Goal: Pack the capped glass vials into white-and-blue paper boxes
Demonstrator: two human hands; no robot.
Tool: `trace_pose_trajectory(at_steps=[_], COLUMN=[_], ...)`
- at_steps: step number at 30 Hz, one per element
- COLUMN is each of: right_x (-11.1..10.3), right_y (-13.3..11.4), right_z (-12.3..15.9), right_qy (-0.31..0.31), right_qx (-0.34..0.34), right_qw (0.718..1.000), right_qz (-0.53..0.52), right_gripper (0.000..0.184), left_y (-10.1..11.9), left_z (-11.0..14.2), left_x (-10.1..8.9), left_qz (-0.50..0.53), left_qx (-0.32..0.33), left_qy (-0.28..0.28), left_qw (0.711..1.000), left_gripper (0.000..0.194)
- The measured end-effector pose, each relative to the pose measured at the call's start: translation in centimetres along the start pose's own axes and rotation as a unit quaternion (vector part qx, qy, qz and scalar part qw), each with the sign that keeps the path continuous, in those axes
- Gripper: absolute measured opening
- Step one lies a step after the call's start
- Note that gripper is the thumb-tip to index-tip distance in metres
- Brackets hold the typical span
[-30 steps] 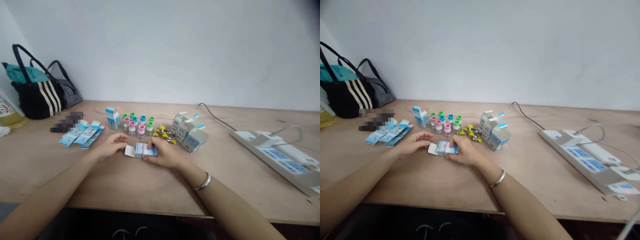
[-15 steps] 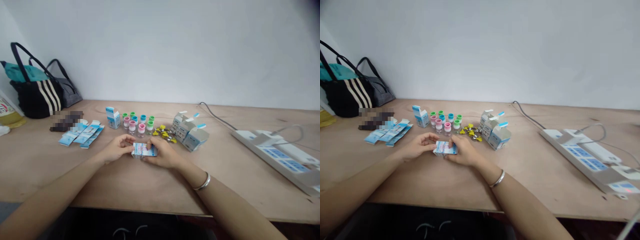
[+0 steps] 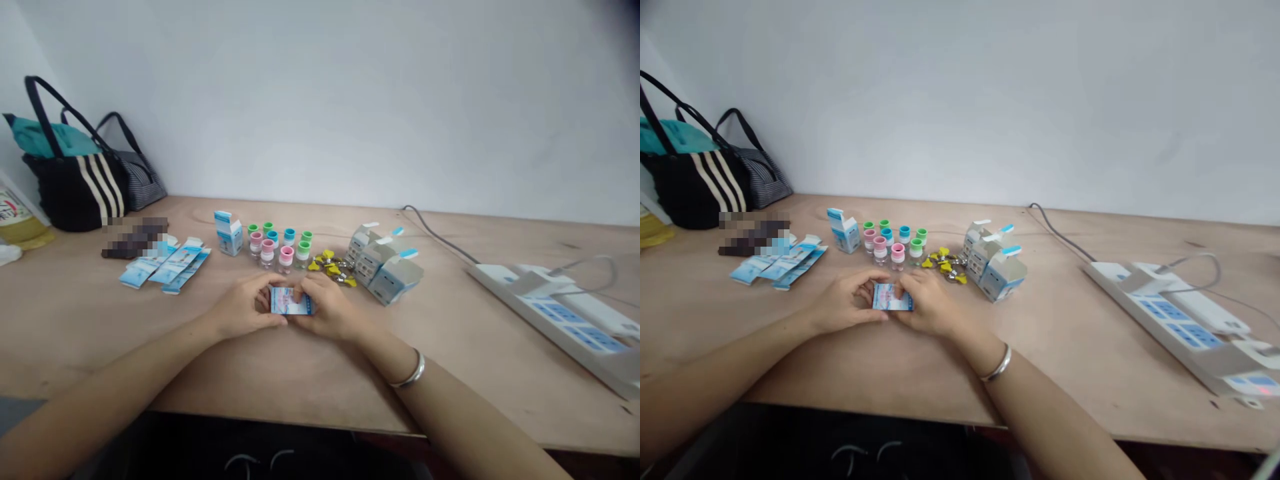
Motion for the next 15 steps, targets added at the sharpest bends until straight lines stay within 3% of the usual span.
trace_pose_trajectory(at_steps=[4,8,11,15], right_x=[0.1,-0.5,-2.2,-3.1], right_y=[-0.6,-1.0,-0.7,0.2], right_z=[-0.1,-0.3,-0.3,0.1], right_qy=[0.006,0.011,0.062,0.097], right_qx=[-0.018,-0.019,-0.006,0.016], right_qw=[1.0,0.999,0.996,0.994], right_qz=[0.022,0.05,0.06,0.049], right_gripper=[0.02,0.028,0.045,0.043], left_y=[1.2,1.1,-1.0,-5.9], left_z=[0.3,0.2,-0.1,0.2], left_x=[0.3,-0.8,-3.0,-7.1], left_qz=[-0.039,-0.114,-0.139,-0.173], left_qx=[0.052,0.047,-0.005,-0.137], left_qy=[0.005,0.014,0.017,0.045], left_qw=[0.998,0.992,0.99,0.974], left_gripper=[0.059,0.058,0.053,0.04])
Point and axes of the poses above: each hand's wrist, its own z-axis away from the middle knuckle, its own x-axis out of the palm, y = z × x, the point moved 10 cm from there along -z, towards the middle knuckle, and after that the axes turned 3 degrees about -x, right-handed, at the moved point
